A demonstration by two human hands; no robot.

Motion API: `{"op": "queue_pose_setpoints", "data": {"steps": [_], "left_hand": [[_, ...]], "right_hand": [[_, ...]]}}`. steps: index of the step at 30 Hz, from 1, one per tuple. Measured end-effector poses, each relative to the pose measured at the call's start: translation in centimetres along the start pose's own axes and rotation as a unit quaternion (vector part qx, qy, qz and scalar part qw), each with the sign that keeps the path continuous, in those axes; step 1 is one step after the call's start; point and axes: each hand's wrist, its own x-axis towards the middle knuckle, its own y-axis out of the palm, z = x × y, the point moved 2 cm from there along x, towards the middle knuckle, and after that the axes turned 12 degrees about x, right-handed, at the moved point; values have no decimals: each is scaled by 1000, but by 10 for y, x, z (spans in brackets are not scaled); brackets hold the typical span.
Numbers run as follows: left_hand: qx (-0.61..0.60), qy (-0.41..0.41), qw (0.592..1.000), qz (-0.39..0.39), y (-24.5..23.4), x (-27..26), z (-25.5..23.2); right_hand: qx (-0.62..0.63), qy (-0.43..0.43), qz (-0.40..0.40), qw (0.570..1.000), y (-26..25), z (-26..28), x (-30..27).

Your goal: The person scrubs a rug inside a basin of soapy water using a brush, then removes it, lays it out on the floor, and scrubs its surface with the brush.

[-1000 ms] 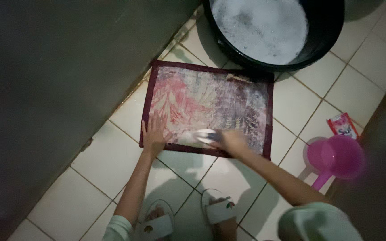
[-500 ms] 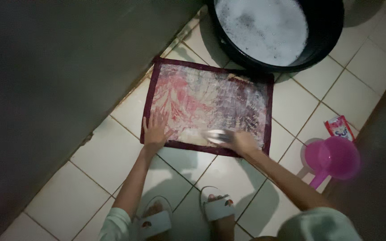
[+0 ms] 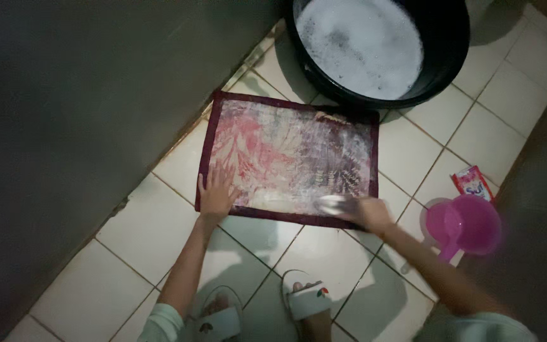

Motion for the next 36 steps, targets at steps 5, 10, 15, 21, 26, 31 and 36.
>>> {"op": "queue_pose_setpoints", "data": {"steps": [5,10,15,21,26,31,36], "left_hand": [[-44,18,998,-46,6,-5,2],[-22,-7,1000,2,10,-1,0],[-23,-12,1000,-5,8,1,0],[1,-23,999,27,8,2,1],[7,-20,999,27,6,4,1],[-27,-22,999,29,-3,1,-3],[-62,-14,998,10,-13,0,-4]], "right_hand": [[10,44,-12,999,-14,-14,-11],[47,-5,29,998,5,58,29],[115,-132,0,984,23,159,69],[82,-63,2,995,-19,149,74],[33,79,62,994,-25,35,79],[30,56,-96,993,-37,-69,54],[134,104,-95,981,-33,-13,66]]}}
